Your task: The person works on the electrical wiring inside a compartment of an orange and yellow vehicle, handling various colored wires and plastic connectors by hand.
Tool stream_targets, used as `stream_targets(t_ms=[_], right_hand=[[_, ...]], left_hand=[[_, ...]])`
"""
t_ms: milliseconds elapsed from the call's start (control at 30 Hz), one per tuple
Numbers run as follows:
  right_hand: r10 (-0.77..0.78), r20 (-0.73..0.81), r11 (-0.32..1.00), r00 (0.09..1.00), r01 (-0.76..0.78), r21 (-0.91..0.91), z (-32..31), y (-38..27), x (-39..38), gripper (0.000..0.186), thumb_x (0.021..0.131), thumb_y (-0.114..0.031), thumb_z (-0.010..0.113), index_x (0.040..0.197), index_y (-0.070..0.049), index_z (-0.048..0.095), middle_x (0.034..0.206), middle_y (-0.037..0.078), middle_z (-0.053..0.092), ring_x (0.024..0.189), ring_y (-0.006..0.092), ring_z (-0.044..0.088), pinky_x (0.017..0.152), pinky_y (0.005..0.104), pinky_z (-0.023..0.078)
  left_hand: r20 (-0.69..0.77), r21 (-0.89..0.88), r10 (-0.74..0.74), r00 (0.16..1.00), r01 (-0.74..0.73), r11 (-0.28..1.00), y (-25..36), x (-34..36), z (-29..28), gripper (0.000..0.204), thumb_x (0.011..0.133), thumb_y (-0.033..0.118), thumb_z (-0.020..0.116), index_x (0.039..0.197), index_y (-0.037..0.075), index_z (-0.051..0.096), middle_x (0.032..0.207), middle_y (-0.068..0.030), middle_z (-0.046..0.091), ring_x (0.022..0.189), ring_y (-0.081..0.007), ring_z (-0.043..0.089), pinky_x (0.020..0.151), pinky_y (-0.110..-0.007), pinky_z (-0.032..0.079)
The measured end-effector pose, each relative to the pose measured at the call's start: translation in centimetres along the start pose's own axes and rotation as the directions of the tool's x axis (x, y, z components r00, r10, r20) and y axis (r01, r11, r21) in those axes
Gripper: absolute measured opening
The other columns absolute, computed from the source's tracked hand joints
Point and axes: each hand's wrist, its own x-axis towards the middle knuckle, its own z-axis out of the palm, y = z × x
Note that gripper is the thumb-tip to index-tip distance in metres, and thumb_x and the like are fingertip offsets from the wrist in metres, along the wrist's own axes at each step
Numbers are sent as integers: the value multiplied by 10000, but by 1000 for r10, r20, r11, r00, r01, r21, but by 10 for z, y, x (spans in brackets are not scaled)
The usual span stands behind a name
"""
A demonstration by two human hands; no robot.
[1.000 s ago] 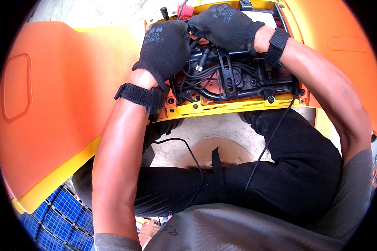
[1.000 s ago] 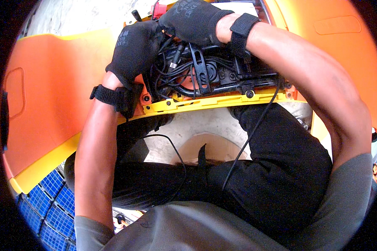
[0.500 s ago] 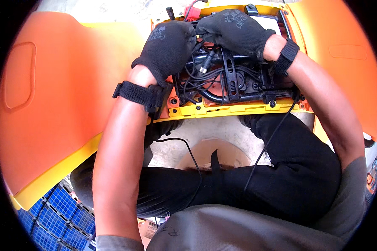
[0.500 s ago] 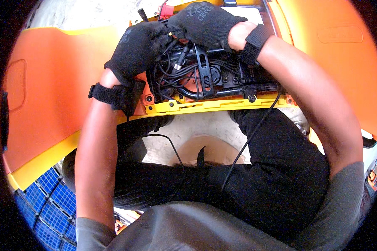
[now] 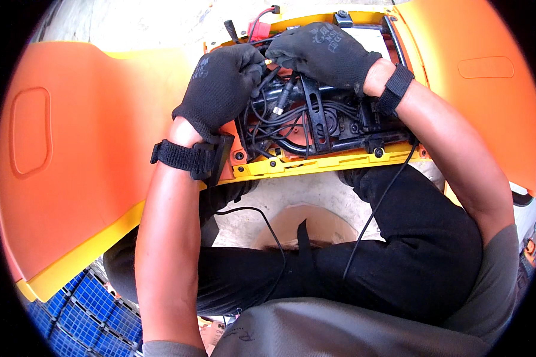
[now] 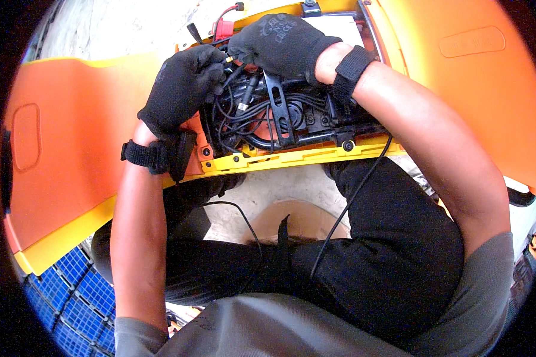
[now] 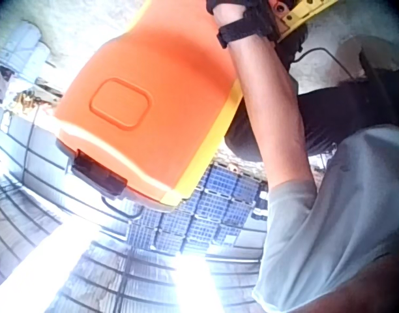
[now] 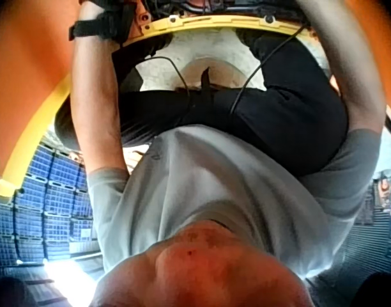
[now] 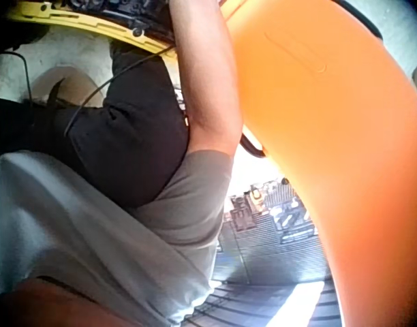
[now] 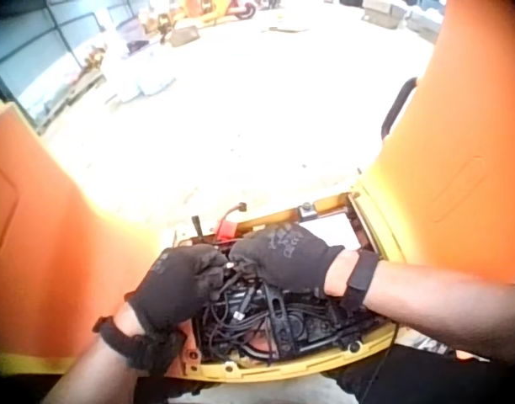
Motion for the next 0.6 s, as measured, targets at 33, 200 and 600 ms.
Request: stream_targets(t_ms=[33, 200, 600], right_hand=[[-5, -1, 1000, 1000, 5, 6, 1, 0, 1, 272, 921, -202, 592, 1164, -97, 654, 1054, 145, 677, 961, 332, 637, 881, 420, 497], [9, -43, 997, 999, -5, 76, 3, 1, 1, 269, 911, -213, 601, 1145, -94, 655, 1041, 152, 674, 947, 352, 629, 847, 434, 496], [7, -42, 1000, 999, -7, -10, -7, -5, 0, 203, 855, -149, 625, 1049, -108, 671, 973, 135, 690, 898, 319, 672, 785, 418, 536]], left_hand=[[-21, 43, 59, 998, -58, 997, -3, 0, 0, 129, 853, 91, 616, 935, 10, 674, 747, -164, 655, 693, -309, 650, 672, -377, 514], [-46, 166, 210, 977, -200, 966, -9, 3, 0, 133, 841, 70, 621, 947, 5, 669, 789, -163, 658, 698, -274, 651, 676, -361, 516], [58, -125, -136, 989, 142, 982, 8, -1, -5, 149, 920, -3, 560, 1038, -28, 647, 798, -52, 667, 649, -113, 629, 590, -253, 505]])
